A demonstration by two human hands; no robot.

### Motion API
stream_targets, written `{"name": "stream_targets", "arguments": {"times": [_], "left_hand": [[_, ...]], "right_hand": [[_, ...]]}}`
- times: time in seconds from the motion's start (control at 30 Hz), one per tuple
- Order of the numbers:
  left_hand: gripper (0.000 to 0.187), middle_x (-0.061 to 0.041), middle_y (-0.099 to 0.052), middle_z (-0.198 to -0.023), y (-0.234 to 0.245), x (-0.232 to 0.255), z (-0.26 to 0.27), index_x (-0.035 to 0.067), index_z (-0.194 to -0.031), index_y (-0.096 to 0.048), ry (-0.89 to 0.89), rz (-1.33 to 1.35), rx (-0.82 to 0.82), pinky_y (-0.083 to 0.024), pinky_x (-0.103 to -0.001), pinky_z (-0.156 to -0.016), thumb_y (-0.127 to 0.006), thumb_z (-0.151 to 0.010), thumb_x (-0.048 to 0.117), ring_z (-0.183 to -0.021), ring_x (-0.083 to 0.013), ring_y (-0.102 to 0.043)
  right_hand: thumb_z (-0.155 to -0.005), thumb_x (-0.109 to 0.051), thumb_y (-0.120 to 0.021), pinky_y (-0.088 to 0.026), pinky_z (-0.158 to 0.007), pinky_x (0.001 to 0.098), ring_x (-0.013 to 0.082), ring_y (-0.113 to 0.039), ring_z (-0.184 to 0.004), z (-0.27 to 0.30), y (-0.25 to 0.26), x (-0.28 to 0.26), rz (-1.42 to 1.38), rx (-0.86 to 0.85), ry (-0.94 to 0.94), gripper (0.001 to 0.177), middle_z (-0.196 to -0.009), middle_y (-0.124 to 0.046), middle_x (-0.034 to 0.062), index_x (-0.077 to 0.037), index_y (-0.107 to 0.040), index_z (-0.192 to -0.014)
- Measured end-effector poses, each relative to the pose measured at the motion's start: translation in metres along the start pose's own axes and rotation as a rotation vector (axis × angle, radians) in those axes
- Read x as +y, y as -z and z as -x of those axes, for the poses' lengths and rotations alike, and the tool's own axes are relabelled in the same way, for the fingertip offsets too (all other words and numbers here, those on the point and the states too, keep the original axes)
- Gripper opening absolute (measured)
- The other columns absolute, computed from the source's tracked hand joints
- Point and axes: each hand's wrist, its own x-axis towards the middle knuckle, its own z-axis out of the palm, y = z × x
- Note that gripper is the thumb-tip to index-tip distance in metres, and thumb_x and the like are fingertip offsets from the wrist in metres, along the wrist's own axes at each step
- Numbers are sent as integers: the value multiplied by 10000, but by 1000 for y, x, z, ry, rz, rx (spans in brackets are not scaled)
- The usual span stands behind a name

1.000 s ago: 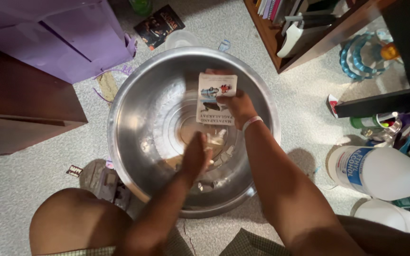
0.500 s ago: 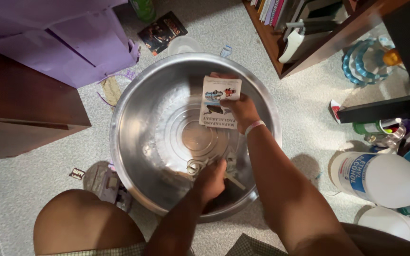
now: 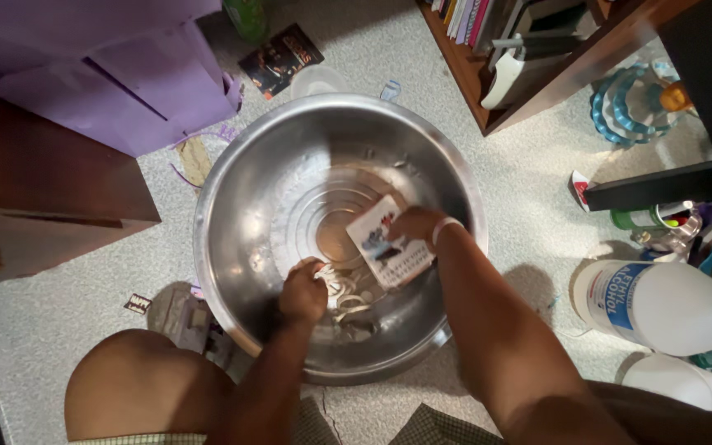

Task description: The person sits on the floor and sorts various small items from a metal bowl into a wooden drawer. They handle hair accessories, fabric pieces, and packaged goods, placing them into the drawer and a pink organizer.

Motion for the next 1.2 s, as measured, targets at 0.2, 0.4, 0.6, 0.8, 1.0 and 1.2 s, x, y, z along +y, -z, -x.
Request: {"name": "stream_targets", "arguments": {"times": [0.2,0.4,0.6,0.8,1.0,1.2], "left_hand": [[303,-132,-735,-1129,-62,-31,13,96,-1192,-706,54,407,-9,-566,-356,-867,-638,-904,162,-975,-250,-720],[328,-133,-729,-1013,-75,-24,22,80,-1284,-639,537,1132,-71,-563,-371,-716,-587,-970,160,-834,-219,-678],[329,-120,-713,-1029,-54,4,23,39,-1266,-629,547,1659,-4,-580,-381,-699,-600,-965,167,-852,-243,-698],[376,-141,-749,-1086,-9,53,-3,-28,-1244,-659,155,1787,44,-612,-362,-757,-555,-974,211,-934,-243,-744],[351,-142,-719,-1119,123,129,-18,-50,-1259,-635,159,1992,135,-614,-395,-814,-610,-974,153,-984,-263,-728],[298,-116,-691,-1097,282,193,24,10,-1245,-586,-269,1964,279,-589,-370,-774,-640,-954,52,-944,-226,-702]], "right_hand": [[-883,-144,-709,-583,-980,551,386,-709,-1158,15,-32,49,-468,-343,-227,506,-1226,-736,249,37,-589,-1339],[-931,-293,-631,-485,-939,719,468,-637,-1165,49,-60,49,-637,-601,-207,547,-1310,-646,245,-17,-535,-1394],[-937,-239,-657,-521,-1008,642,459,-650,-1176,55,-78,28,-870,-661,-83,536,-1286,-665,256,4,-520,-1395],[-934,-212,-691,-567,-970,520,347,-695,-1087,65,-85,-22,-936,-555,227,478,-1197,-696,186,18,-560,-1332],[-976,-172,-725,-584,-940,426,257,-703,-1057,116,-98,-120,-886,-541,606,410,-1189,-711,124,19,-597,-1315],[-1007,-210,-691,-604,-904,404,232,-700,-1072,233,-151,-218,-878,-737,927,452,-1226,-683,100,-33,-532,-1391]]}}
